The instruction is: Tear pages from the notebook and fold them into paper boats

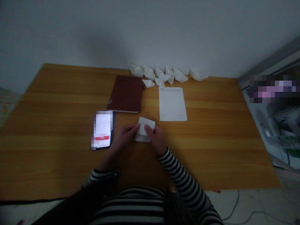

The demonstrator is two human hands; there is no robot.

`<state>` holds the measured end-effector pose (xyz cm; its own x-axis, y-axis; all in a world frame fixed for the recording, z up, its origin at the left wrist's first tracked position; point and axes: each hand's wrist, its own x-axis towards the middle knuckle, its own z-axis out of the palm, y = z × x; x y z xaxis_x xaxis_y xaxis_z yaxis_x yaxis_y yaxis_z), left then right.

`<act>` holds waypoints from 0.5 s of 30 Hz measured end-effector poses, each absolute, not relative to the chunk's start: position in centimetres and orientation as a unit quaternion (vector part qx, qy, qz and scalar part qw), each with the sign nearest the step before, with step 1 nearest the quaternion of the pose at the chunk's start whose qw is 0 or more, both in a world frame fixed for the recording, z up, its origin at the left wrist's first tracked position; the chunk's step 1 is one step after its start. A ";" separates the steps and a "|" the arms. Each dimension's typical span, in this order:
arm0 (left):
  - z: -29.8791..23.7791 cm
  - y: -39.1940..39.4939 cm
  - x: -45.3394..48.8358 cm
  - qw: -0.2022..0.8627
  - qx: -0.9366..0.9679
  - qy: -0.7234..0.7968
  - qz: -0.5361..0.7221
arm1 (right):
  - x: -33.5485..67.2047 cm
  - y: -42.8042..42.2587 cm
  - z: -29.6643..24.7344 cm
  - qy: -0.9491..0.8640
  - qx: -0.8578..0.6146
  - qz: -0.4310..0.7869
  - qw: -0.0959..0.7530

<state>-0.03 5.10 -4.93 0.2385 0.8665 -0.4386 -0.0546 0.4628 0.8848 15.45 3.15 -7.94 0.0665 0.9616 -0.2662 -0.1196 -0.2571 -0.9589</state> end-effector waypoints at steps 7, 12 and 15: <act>-4.8 5.3 -0.7 0.768 0.300 0.472 0.313 | 16.0 3.5 -8.6 -0.382 -0.530 0.601 0.461; -4.7 5.4 -0.7 0.709 0.416 0.494 0.284 | 16.0 3.6 -8.2 -0.409 -0.549 0.566 0.459; -4.6 5.4 -0.4 0.527 0.575 0.574 0.251 | 15.9 3.6 -8.1 -0.432 -0.562 0.542 0.452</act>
